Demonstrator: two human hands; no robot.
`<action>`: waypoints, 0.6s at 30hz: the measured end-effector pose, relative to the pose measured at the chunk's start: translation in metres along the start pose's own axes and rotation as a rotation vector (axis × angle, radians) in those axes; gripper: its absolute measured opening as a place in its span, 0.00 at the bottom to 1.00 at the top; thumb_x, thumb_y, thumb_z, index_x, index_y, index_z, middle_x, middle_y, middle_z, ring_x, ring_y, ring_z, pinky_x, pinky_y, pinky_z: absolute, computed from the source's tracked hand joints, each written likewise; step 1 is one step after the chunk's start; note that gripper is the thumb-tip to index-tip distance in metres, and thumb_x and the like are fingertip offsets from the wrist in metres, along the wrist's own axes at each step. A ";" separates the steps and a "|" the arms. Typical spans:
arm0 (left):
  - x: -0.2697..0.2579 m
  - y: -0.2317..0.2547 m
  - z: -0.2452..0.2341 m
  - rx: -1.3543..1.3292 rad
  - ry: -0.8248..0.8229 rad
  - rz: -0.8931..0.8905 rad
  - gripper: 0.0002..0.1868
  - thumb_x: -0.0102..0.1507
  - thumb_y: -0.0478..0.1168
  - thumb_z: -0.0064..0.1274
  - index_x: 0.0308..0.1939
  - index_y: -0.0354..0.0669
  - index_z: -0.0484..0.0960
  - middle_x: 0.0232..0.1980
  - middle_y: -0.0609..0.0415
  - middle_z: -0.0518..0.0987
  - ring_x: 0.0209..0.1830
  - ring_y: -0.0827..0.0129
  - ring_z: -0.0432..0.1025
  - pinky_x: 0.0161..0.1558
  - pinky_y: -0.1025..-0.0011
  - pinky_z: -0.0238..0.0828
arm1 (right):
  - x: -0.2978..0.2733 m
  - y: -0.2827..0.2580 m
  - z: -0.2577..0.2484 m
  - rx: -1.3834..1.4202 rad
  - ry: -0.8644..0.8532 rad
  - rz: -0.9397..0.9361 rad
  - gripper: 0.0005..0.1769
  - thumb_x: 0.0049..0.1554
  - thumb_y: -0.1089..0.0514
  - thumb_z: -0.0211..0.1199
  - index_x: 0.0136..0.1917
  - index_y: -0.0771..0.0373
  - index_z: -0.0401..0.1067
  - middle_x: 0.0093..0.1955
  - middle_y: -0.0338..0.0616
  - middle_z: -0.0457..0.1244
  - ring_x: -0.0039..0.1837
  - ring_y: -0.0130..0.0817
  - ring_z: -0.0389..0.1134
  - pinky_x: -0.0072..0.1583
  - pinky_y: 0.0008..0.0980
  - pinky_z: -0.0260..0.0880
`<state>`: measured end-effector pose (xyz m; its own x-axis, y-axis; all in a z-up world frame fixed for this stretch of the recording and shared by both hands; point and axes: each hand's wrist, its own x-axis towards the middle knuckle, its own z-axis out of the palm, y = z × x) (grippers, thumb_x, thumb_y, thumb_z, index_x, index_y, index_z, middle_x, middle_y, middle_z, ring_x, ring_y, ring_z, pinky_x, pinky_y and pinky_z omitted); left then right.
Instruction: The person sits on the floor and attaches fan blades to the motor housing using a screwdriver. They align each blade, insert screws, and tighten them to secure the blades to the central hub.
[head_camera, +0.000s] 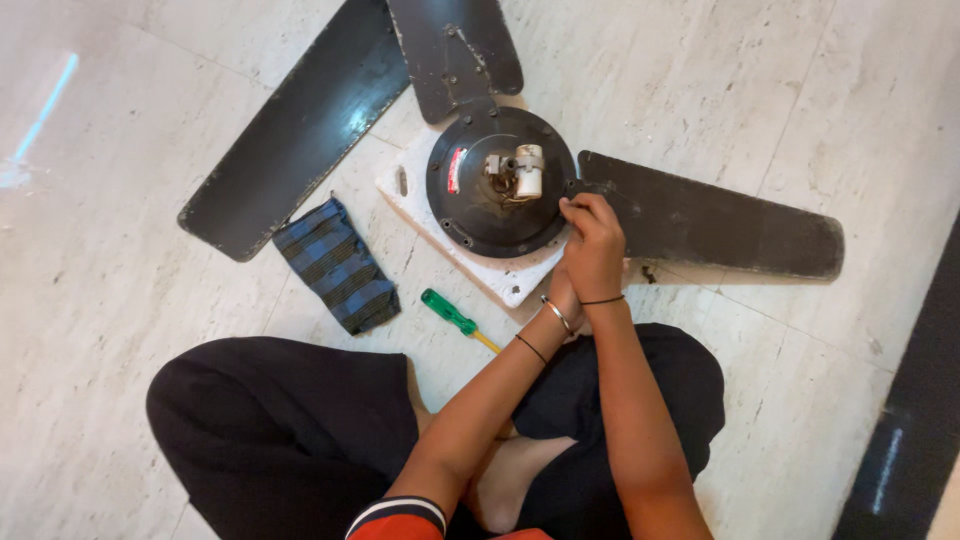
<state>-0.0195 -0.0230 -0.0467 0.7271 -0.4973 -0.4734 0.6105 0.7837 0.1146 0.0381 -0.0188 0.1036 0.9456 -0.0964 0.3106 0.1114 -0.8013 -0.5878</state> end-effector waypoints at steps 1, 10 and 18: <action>0.000 -0.005 -0.004 0.123 0.035 0.032 0.15 0.75 0.45 0.39 0.57 0.40 0.75 0.45 0.52 0.78 0.37 0.71 0.73 0.36 0.73 0.71 | 0.001 0.000 -0.002 0.015 -0.008 -0.002 0.13 0.54 0.76 0.61 0.52 0.70 0.77 0.52 0.50 0.67 0.53 0.48 0.70 0.54 0.39 0.71; -0.092 0.021 -0.002 1.033 -0.109 0.250 0.12 0.68 0.36 0.50 0.54 0.39 0.78 0.47 0.53 0.81 0.45 0.62 0.77 0.46 0.67 0.75 | 0.004 0.011 -0.027 0.153 -0.129 -0.073 0.30 0.52 0.81 0.50 0.64 0.66 0.76 0.54 0.52 0.68 0.53 0.45 0.73 0.56 0.37 0.73; -0.208 0.153 -0.042 2.461 -0.045 0.529 0.28 0.55 0.29 0.54 0.61 0.41 0.77 0.63 0.43 0.75 0.64 0.48 0.68 0.58 0.59 0.71 | -0.011 0.012 -0.027 0.064 -0.029 -0.114 0.24 0.57 0.80 0.53 0.65 0.71 0.71 0.59 0.58 0.67 0.55 0.49 0.70 0.58 0.42 0.72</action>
<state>-0.0905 0.2159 0.0323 0.8441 -0.5285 -0.0905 -0.4306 -0.7688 0.4727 0.0211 -0.0431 0.1136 0.9340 0.0113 0.3570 0.2374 -0.7664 -0.5969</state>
